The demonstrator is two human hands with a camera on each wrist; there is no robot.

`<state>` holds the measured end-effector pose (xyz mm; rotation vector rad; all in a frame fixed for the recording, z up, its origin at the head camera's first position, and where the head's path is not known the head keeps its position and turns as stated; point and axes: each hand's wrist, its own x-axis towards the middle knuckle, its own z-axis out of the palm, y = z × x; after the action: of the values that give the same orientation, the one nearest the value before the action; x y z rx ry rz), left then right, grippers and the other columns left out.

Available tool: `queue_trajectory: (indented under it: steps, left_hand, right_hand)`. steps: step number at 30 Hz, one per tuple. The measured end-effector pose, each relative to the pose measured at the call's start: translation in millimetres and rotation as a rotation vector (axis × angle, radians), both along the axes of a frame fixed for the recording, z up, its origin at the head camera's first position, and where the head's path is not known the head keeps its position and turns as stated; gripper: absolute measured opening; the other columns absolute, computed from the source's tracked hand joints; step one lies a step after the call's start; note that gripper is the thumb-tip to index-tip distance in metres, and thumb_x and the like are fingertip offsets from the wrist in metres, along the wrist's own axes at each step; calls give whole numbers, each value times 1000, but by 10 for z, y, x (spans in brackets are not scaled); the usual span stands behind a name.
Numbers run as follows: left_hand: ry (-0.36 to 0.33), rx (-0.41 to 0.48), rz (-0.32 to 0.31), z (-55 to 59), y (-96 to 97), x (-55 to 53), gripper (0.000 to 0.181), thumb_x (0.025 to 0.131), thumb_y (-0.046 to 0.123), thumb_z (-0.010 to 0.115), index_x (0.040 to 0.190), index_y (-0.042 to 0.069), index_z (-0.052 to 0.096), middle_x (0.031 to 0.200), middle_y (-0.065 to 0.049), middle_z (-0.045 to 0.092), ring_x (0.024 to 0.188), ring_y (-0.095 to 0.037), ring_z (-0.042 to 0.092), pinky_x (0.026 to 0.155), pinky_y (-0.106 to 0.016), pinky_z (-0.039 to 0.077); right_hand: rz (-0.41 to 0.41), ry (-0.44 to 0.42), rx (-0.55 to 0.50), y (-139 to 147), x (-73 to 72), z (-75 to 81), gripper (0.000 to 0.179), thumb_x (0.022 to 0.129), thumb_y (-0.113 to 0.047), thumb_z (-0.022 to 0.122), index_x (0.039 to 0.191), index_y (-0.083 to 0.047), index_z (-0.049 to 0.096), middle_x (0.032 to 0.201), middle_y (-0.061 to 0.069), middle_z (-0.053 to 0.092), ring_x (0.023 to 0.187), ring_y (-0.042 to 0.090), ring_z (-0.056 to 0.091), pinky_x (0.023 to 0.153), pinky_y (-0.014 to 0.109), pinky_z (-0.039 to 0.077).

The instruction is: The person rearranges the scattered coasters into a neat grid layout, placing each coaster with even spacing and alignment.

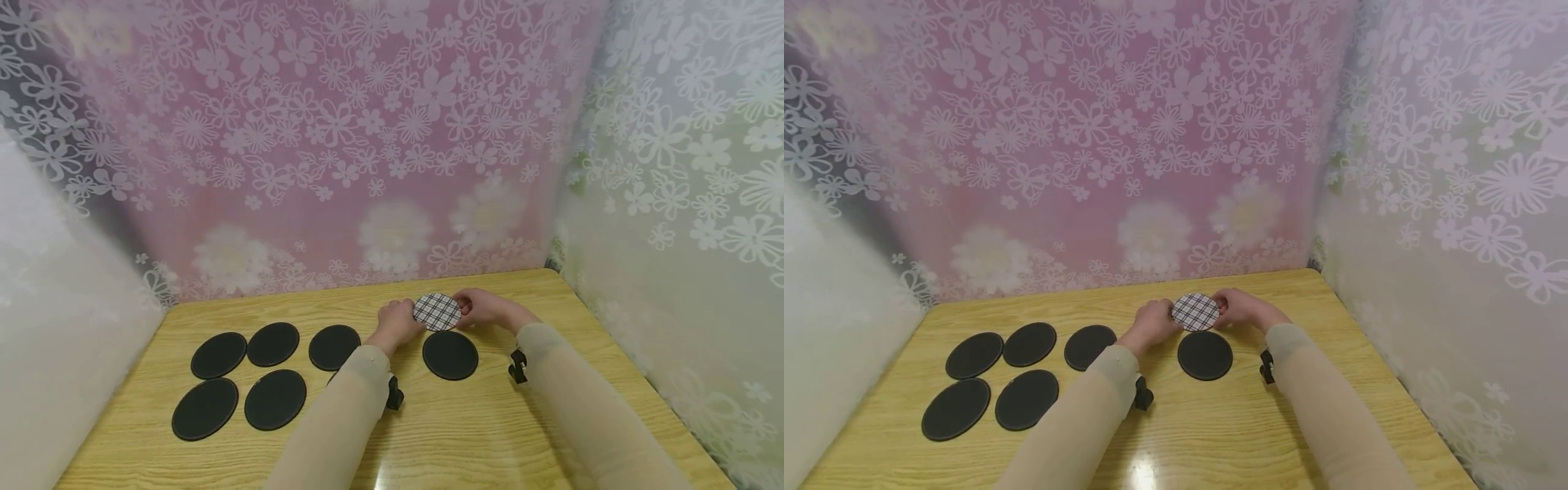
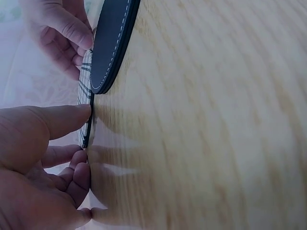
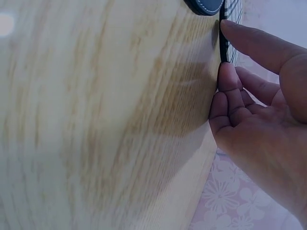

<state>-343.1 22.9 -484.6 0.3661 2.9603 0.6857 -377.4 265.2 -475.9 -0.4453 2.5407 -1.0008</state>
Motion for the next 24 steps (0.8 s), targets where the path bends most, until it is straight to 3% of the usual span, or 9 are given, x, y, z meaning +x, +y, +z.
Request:
queue_trajectory:
  steps: [14,24]
  left_hand:
    - [-17,-11,-6,-9,-16,13,50,105,33,79,142,2,67,133,-17,69,128,-35,60,115,-53,41]
    - [-23,53,-28,25,-44,47,53,105,30,80,146,1,65,135,-18,69,130,-38,61,118,-54,42]
  right_hand:
    - [3,32,46,-39,38,16,67,97,-1,82,154,15,50,123,19,62,106,27,57,94,40,52]
    - [9,74,55,-6,106,5,75,100,-4,81,159,18,41,123,21,63,107,28,56,99,46,50]
